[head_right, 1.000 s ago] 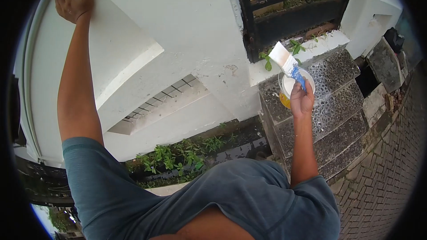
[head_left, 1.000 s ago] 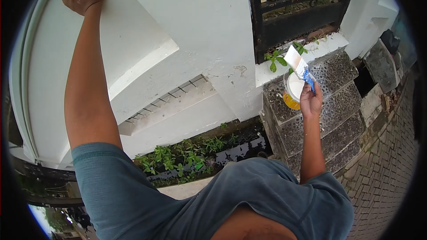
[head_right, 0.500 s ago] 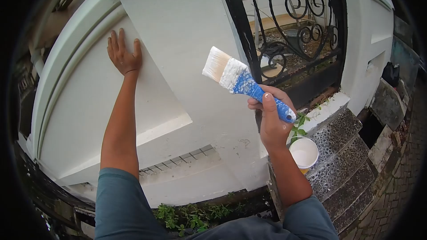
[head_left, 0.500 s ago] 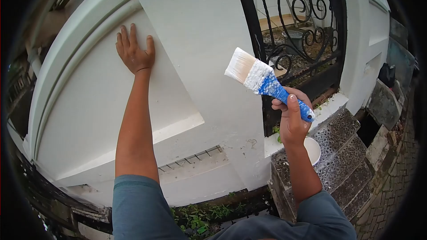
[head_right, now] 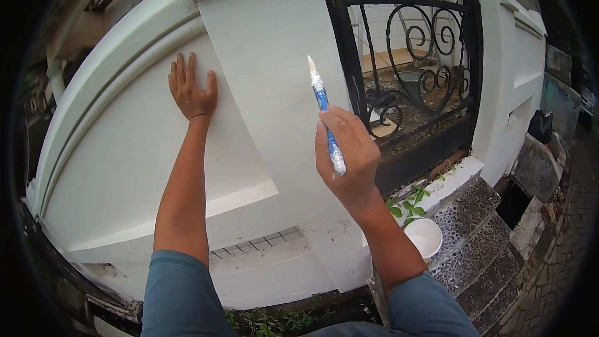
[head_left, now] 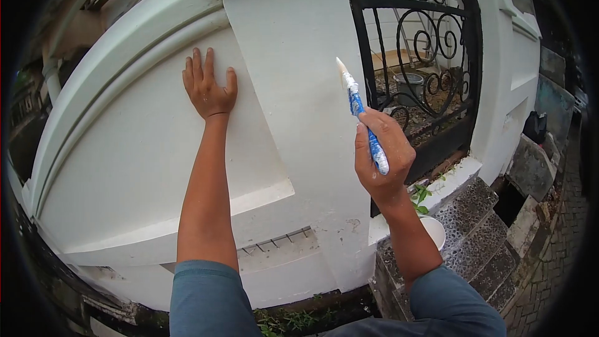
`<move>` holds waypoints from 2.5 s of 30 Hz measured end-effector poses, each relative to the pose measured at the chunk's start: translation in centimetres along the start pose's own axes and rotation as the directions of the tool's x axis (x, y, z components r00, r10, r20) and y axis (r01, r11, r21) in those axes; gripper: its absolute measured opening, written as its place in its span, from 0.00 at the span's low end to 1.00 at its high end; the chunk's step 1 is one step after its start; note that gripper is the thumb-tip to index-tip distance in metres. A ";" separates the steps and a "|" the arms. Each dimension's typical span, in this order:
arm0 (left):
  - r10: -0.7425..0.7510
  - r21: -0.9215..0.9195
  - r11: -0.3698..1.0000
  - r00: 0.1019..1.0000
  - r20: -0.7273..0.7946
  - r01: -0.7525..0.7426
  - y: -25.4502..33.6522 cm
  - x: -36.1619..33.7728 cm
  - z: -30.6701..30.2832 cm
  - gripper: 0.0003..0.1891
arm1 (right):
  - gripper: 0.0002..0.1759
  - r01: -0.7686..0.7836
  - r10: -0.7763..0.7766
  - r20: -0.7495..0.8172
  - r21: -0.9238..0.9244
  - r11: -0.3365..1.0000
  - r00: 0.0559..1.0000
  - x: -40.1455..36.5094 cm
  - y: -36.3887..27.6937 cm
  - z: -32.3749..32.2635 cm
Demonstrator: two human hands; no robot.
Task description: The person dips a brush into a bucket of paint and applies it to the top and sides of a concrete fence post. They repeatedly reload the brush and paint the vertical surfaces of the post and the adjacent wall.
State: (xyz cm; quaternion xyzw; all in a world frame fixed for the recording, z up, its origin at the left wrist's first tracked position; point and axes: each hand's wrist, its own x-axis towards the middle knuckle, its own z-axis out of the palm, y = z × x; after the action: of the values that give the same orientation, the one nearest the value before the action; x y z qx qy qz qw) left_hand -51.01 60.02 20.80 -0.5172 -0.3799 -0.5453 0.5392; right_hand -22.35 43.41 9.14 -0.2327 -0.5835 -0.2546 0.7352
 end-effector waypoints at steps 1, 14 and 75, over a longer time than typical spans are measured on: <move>0.002 -0.006 1.000 1.000 -0.010 -0.002 0.0 0.0 0.0 0.28 | 0.10 -0.002 0.002 0.031 -0.010 1.000 1.000 -0.4 -0.2 0.6; 0.026 -0.013 1.000 0.999 -0.022 -0.026 -0.1 0.0 0.0 0.27 | 0.04 -0.475 0.485 0.067 0.352 0.806 0.872 -2.1 2.2 1.8; 0.234 -0.102 0.969 0.968 0.092 -0.225 -8.7 1.8 -4.0 0.23 | 0.04 0.193 -0.185 0.137 -0.045 0.980 0.973 8.2 -3.0 9.3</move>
State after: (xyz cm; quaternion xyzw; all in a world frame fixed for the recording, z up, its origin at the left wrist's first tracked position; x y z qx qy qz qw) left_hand -59.94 56.88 23.06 -0.6092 -0.3195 -0.4686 0.5542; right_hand -29.63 46.20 19.26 -0.2135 -0.6428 -0.3243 0.6603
